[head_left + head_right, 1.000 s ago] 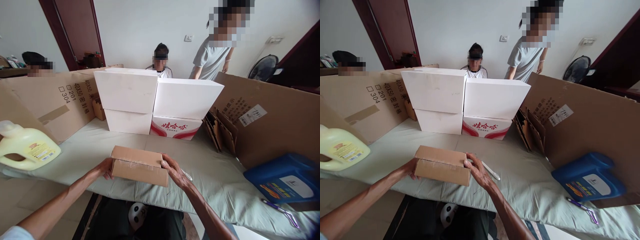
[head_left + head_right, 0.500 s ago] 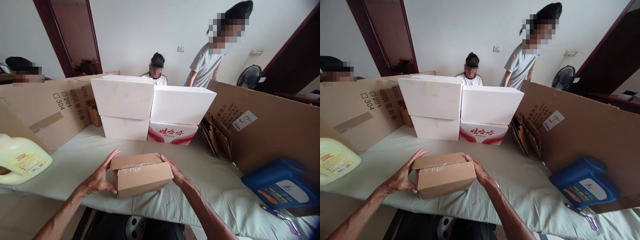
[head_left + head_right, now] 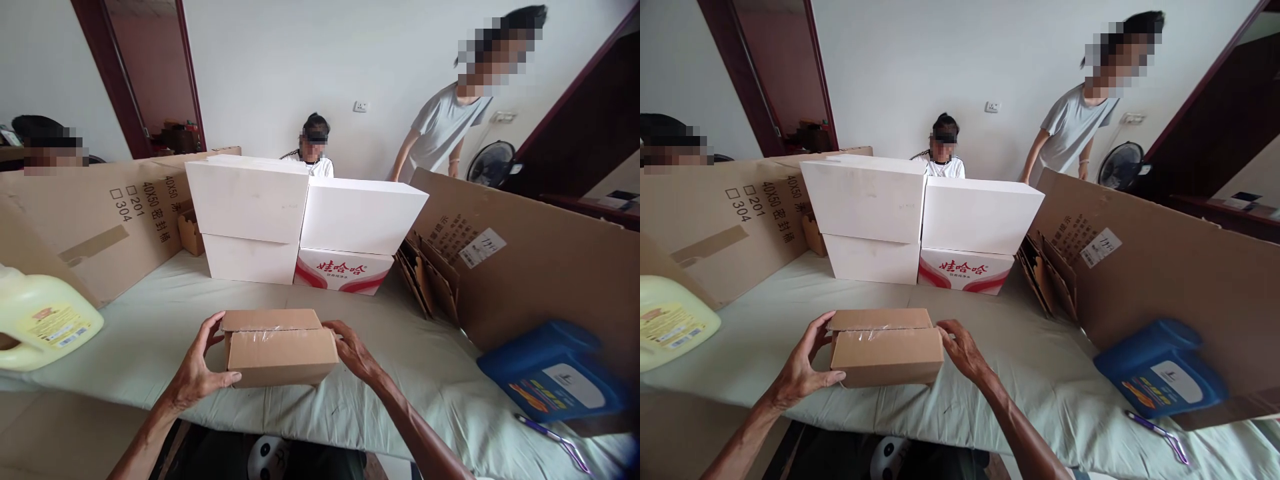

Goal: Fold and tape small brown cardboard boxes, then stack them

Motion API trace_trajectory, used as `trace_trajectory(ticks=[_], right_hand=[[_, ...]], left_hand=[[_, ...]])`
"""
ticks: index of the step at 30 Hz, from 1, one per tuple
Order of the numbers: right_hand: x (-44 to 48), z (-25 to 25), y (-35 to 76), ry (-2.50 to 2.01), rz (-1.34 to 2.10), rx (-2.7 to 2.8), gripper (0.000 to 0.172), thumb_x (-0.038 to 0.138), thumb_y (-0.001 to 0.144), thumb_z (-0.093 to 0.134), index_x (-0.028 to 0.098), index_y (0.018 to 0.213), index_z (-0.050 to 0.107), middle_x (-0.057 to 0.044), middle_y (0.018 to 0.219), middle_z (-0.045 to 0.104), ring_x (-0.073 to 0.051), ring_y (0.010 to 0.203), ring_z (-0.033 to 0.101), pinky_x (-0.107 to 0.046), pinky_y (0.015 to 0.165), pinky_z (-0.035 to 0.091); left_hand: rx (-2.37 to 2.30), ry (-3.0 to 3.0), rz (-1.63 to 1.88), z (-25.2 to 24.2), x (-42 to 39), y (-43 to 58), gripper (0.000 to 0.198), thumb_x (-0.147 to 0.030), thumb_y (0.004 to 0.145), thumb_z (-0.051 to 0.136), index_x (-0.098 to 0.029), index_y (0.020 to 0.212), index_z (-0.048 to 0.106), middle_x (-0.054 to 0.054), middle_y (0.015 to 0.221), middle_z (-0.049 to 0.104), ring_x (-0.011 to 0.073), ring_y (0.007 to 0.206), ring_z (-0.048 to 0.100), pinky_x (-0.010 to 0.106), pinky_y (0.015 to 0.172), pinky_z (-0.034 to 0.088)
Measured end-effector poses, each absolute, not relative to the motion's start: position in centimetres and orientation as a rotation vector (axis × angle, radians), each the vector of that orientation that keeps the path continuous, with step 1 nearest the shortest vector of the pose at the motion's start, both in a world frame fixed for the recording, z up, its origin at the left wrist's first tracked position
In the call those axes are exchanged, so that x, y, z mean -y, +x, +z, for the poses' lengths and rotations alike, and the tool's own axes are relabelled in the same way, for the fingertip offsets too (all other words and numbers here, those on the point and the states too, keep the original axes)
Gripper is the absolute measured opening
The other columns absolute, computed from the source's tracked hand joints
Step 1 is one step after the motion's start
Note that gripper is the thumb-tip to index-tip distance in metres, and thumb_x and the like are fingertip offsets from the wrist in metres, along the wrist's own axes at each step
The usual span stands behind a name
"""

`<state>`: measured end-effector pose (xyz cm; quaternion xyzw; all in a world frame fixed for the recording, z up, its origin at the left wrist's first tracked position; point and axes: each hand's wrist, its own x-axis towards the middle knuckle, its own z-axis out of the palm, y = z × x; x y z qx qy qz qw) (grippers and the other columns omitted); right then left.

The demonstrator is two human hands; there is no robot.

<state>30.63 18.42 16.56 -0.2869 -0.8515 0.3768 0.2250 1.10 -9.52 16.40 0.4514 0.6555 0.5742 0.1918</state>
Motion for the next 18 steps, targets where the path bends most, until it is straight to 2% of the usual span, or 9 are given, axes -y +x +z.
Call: trace_trajectory(ticks=[3,5,8,10,13,16,18], right_hand=[[-19.6,14.3,34.7,-0.969,0.745,2.356,0.047,0.068,0.094,0.064,0.022,0.102,0.073,-0.016,0.111,0.071,-0.034,0.109,0.063,-0.049,0.098,0.052],[-19.8,13.0,36.8,-1.053,0.649,2.379,0.035,0.059,0.09,0.066,0.024,0.088,0.067,-0.014,0.099,0.068,-0.033,0.101,0.062,-0.05,0.095,0.052],[-19.3,11.8,38.1,-1.101,0.581,2.415,0.024,0.047,0.089,0.063,0.026,0.079,0.059,-0.011,0.089,0.066,-0.029,0.091,0.061,-0.043,0.088,0.052],[-19.3,11.5,37.8,-1.12,0.562,2.409,0.024,0.045,0.091,0.058,0.026,0.076,0.053,-0.009,0.085,0.064,-0.026,0.086,0.06,-0.039,0.082,0.051],[-20.5,12.9,36.7,-1.159,0.57,2.355,0.03,0.049,0.098,0.045,0.027,0.078,0.046,-0.005,0.075,0.059,-0.022,0.071,0.056,-0.035,0.069,0.048],[-21.8,17.0,35.2,-1.145,0.628,2.301,0.039,0.056,0.106,0.029,0.027,0.086,0.045,-0.001,0.071,0.053,-0.019,0.063,0.051,-0.031,0.06,0.044],[-21.3,21.0,33.9,-1.055,0.696,2.311,0.046,0.061,0.11,0.028,0.026,0.092,0.051,0.001,0.073,0.052,-0.018,0.064,0.05,-0.029,0.06,0.043]], left_hand=[[-1.822,1.251,1.653,16.0,9.6,1.3,0.115,-0.046,0.066,0.097,-0.028,0.164,0.039,0.019,0.168,0.051,0.0456,0.156,0.049,0.061,0.125,0.048],[-1.81,1.253,1.662,16.0,9.6,1.5,0.113,-0.048,0.066,0.098,-0.027,0.161,0.04,0.021,0.167,0.05,0.0464,0.156,0.049,0.064,0.125,0.047],[-1.775,1.286,1.658,16.3,9.3,1.7,0.112,-0.055,0.065,0.1,-0.028,0.157,0.041,0.021,0.17,0.045,0.0469,0.157,0.046,0.067,0.125,0.045],[-1.752,1.319,1.65,16.7,9.0,1.7,0.111,-0.057,0.064,0.101,-0.029,0.155,0.043,0.02,0.173,0.042,0.0468,0.159,0.044,0.067,0.126,0.043],[-1.764,1.346,1.617,17.2,8.7,1.7,0.105,-0.053,0.064,0.101,-0.03,0.15,0.046,0.018,0.174,0.041,0.0462,0.159,0.044,0.066,0.127,0.042],[-1.78,1.353,1.609,17.6,8.5,1.8,0.101,-0.046,0.063,0.1,-0.029,0.147,0.047,0.018,0.17,0.045,0.0452,0.157,0.047,0.064,0.126,0.044],[-1.772,1.365,1.624,17.7,8.4,1.9,0.099,-0.042,0.063,0.099,-0.028,0.146,0.047,0.017,0.167,0.048,0.0437,0.155,0.049,0.062,0.126,0.045]])
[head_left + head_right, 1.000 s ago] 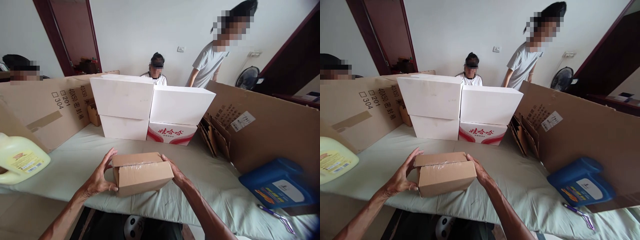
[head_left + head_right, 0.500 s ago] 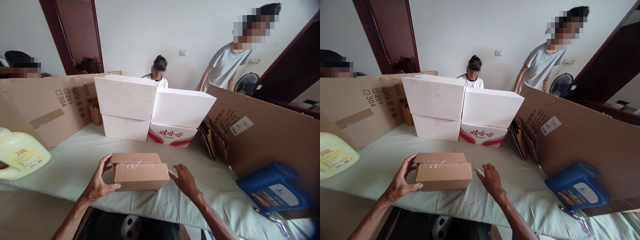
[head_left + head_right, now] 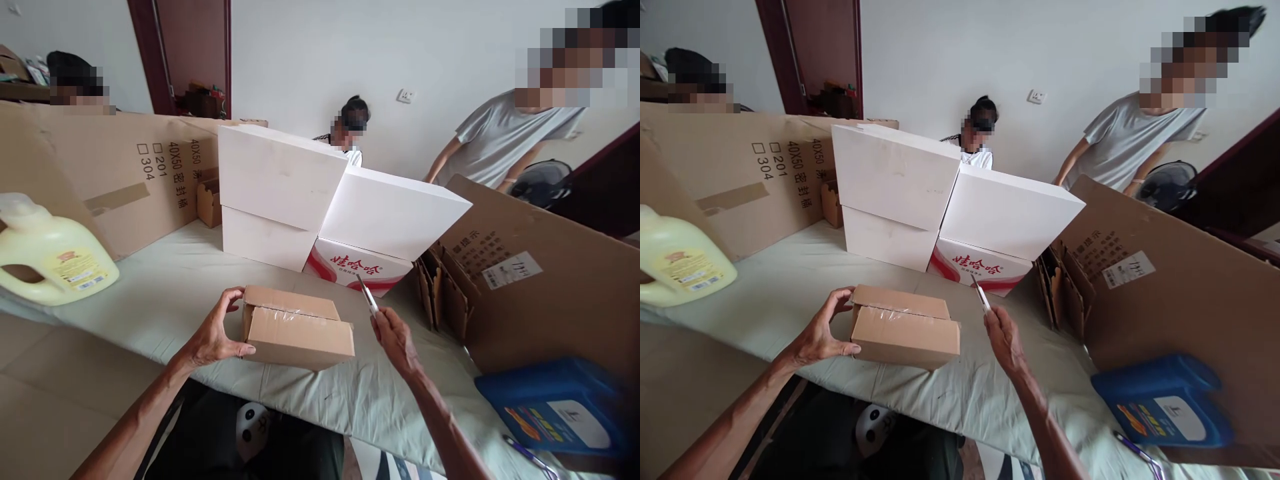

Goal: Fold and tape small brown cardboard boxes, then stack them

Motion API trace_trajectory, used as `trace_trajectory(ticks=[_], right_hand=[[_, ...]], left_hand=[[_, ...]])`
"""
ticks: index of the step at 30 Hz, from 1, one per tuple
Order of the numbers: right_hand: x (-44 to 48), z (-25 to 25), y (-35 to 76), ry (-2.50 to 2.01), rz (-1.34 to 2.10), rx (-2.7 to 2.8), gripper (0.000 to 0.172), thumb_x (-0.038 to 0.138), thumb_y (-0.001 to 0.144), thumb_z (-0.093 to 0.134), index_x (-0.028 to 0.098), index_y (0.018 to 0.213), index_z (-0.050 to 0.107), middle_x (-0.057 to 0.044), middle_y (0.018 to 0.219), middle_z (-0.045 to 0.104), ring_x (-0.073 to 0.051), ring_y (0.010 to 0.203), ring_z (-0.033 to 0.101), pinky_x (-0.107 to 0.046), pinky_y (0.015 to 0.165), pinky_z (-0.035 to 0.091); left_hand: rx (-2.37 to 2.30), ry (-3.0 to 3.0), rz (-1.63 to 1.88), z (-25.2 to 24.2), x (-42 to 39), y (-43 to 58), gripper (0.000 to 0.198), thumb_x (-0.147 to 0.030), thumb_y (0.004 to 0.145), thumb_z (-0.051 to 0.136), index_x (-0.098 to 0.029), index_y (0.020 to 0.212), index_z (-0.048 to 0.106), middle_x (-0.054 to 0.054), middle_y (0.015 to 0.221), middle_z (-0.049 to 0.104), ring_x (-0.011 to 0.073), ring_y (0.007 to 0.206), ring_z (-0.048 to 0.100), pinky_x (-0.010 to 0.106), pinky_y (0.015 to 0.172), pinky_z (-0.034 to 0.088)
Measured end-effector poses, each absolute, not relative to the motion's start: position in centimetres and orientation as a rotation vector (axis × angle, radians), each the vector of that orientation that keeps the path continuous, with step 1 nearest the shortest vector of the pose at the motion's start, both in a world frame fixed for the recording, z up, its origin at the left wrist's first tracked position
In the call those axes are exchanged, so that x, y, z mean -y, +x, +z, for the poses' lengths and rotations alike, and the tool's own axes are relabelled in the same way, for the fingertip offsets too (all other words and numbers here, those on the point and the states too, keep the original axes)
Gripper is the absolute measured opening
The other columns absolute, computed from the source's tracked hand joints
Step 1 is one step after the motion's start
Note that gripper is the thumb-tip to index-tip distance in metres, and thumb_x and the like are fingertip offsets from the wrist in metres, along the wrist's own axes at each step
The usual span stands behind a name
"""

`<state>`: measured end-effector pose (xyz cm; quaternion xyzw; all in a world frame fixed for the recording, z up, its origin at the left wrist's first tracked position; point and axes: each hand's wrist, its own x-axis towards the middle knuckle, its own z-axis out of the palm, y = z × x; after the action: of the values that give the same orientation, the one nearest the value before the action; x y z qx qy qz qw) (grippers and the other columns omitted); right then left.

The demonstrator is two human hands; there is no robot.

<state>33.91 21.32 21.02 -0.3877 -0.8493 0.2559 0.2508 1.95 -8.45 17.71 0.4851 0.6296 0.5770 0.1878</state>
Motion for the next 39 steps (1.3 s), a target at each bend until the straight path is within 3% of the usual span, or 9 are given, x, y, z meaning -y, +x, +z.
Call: trace_trajectory(ticks=[4,8,14,23,30,39], right_hand=[[-16.7,29.1,30.1,-0.54,0.82,2.596,0.047,0.061,0.113,0.045,0.023,0.094,0.064,0.0,0.078,0.06,-0.016,0.071,0.054,-0.029,0.068,0.042],[-12.6,32.9,26.1,-0.231,0.677,2.813,0.044,0.048,0.117,0.043,0.021,0.092,0.067,-0.001,0.08,0.065,-0.014,0.07,0.053,-0.03,0.069,0.038],[-12.3,33.2,23.6,-0.13,0.441,2.949,0.041,0.04,0.118,0.045,0.021,0.085,0.063,-0.001,0.078,0.065,-0.014,0.067,0.049,-0.03,0.068,0.033],[-11.1,35.3,22.0,-0.24,0.094,3.152,0.04,0.033,0.118,0.048,0.019,0.085,0.065,-0.004,0.08,0.07,-0.014,0.069,0.056,-0.032,0.065,0.024],[-8.8,37.9,20.1,-0.375,-0.306,3.31,0.036,0.036,0.119,0.05,0.018,0.095,0.07,-0.009,0.094,0.078,-0.017,0.077,0.065,-0.034,0.064,0.02],[-12.0,37.7,22.2,-0.147,-0.346,3.208,0.038,0.031,0.114,0.059,0.018,0.079,0.068,-0.006,0.076,0.071,-0.014,0.063,0.057,-0.033,0.062,0.025]], left_hand=[[-1.746,1.388,1.645,17.9,8.4,2.2,0.095,-0.036,0.063,0.098,-0.028,0.143,0.047,0.016,0.162,0.049,0.0402,0.15,0.053,0.059,0.125,0.047],[-1.725,1.381,1.649,17.9,8.4,2.3,0.096,-0.034,0.062,0.099,-0.028,0.142,0.046,0.016,0.164,0.047,0.0407,0.152,0.05,0.06,0.126,0.045],[-1.693,1.337,1.664,17.8,8.5,2.7,0.098,-0.032,0.06,0.099,-0.029,0.142,0.045,0.017,0.172,0.041,0.0426,0.157,0.046,0.062,0.126,0.043],[-1.677,1.328,1.677,17.8,8.5,2.8,0.099,-0.029,0.061,0.099,-0.03,0.145,0.046,0.015,0.168,0.046,0.0412,0.154,0.049,0.06,0.125,0.044],[-1.688,1.335,1.679,17.7,8.5,2.8,0.099,-0.03,0.062,0.098,-0.03,0.146,0.046,0.016,0.165,0.048,0.0416,0.153,0.051,0.063,0.124,0.045],[-1.754,1.351,1.633,17.5,8.8,2.7,0.1,-0.033,0.065,0.097,-0.03,0.149,0.044,0.016,0.167,0.046,0.042,0.153,0.05,0.065,0.124,0.047]])
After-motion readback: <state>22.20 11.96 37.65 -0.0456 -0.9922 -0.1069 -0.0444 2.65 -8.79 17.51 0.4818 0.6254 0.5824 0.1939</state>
